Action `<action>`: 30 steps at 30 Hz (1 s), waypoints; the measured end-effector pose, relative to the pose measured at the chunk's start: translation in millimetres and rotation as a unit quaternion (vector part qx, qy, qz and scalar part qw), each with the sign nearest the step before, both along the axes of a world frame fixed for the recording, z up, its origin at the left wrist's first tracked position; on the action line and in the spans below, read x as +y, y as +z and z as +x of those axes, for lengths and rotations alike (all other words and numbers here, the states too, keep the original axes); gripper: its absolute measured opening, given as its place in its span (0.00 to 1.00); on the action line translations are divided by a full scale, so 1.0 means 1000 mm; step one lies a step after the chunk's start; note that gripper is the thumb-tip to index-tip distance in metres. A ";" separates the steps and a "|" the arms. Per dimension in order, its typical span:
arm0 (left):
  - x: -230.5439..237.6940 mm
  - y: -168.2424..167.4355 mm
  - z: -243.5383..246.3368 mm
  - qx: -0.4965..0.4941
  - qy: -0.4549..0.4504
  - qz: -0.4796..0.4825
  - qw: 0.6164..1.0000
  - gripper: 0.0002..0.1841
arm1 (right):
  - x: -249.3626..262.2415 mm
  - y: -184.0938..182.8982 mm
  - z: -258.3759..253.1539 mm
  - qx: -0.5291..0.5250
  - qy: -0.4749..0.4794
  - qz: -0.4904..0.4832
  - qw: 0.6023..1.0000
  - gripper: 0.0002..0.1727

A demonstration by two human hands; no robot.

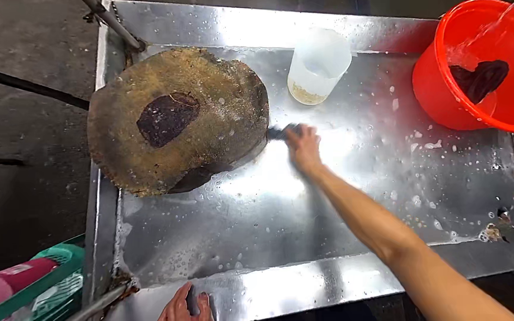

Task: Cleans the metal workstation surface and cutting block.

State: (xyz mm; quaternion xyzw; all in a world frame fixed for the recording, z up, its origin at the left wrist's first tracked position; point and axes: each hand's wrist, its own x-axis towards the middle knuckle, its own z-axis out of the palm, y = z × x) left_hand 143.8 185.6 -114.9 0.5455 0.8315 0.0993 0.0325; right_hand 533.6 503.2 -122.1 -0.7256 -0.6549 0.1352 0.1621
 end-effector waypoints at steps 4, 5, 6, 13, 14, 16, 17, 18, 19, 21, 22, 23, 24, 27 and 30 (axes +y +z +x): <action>0.020 0.014 0.006 -0.030 -0.030 -0.014 0.999 0.30 | -0.045 -0.006 -0.046 -0.011 0.120 0.009 0.993 0.18; 0.042 0.022 0.009 -0.047 -0.079 -0.009 0.996 0.32 | -0.057 -0.005 -0.042 -0.015 0.140 0.001 0.990 0.19; 0.075 0.032 0.015 -0.050 -0.134 0.001 0.990 0.35 | -0.072 -0.004 -0.040 -0.015 0.152 -0.003 0.988 0.20; 0.332 0.055 0.077 0.080 -0.390 0.069 0.915 0.55 | -0.078 -0.009 -0.044 0.018 0.088 0.013 0.996 0.20; 0.340 0.051 0.081 0.107 -0.396 0.052 0.911 0.56 | -0.074 -0.010 -0.044 0.017 0.085 0.011 0.996 0.20; 0.341 0.047 0.082 0.139 -0.395 0.034 0.908 0.58 | -0.068 -0.013 -0.044 0.017 0.098 0.009 0.995 0.20; 0.344 0.046 0.084 0.143 -0.393 0.034 0.908 0.58 | -0.066 -0.014 -0.042 0.015 0.107 0.014 0.994 0.20; 0.346 0.046 0.085 0.143 -0.389 0.035 0.909 0.58 | -0.063 -0.014 -0.038 0.014 0.117 0.020 0.993 0.20; 0.351 0.048 0.085 0.141 -0.385 0.032 0.911 0.57 | -0.060 -0.013 -0.033 0.014 0.122 0.028 0.992 0.19; 0.367 0.052 0.091 0.128 -0.388 0.017 0.913 0.56 | -0.047 -0.010 -0.017 0.017 0.099 0.047 0.994 0.17; 0.377 0.054 0.098 0.118 -0.385 0.004 0.915 0.55 | -0.035 -0.008 -0.006 0.017 0.072 0.046 0.996 0.17; 0.387 0.056 0.104 0.115 -0.378 -0.007 0.919 0.55 | -0.020 -0.006 0.003 0.016 0.043 0.041 0.998 0.17; 0.396 0.058 0.110 0.109 -0.369 -0.022 0.923 0.55 | -0.003 -0.005 0.010 0.012 0.014 0.036 0.999 0.18; 0.415 0.060 0.128 0.094 -0.341 -0.035 0.935 0.56 | 0.037 -0.008 0.002 0.007 -0.027 0.047 0.999 0.19; 0.420 0.064 0.130 0.063 -0.344 -0.046 0.936 0.55 | 0.009 -0.015 -0.075 0.041 0.065 0.076 0.994 0.22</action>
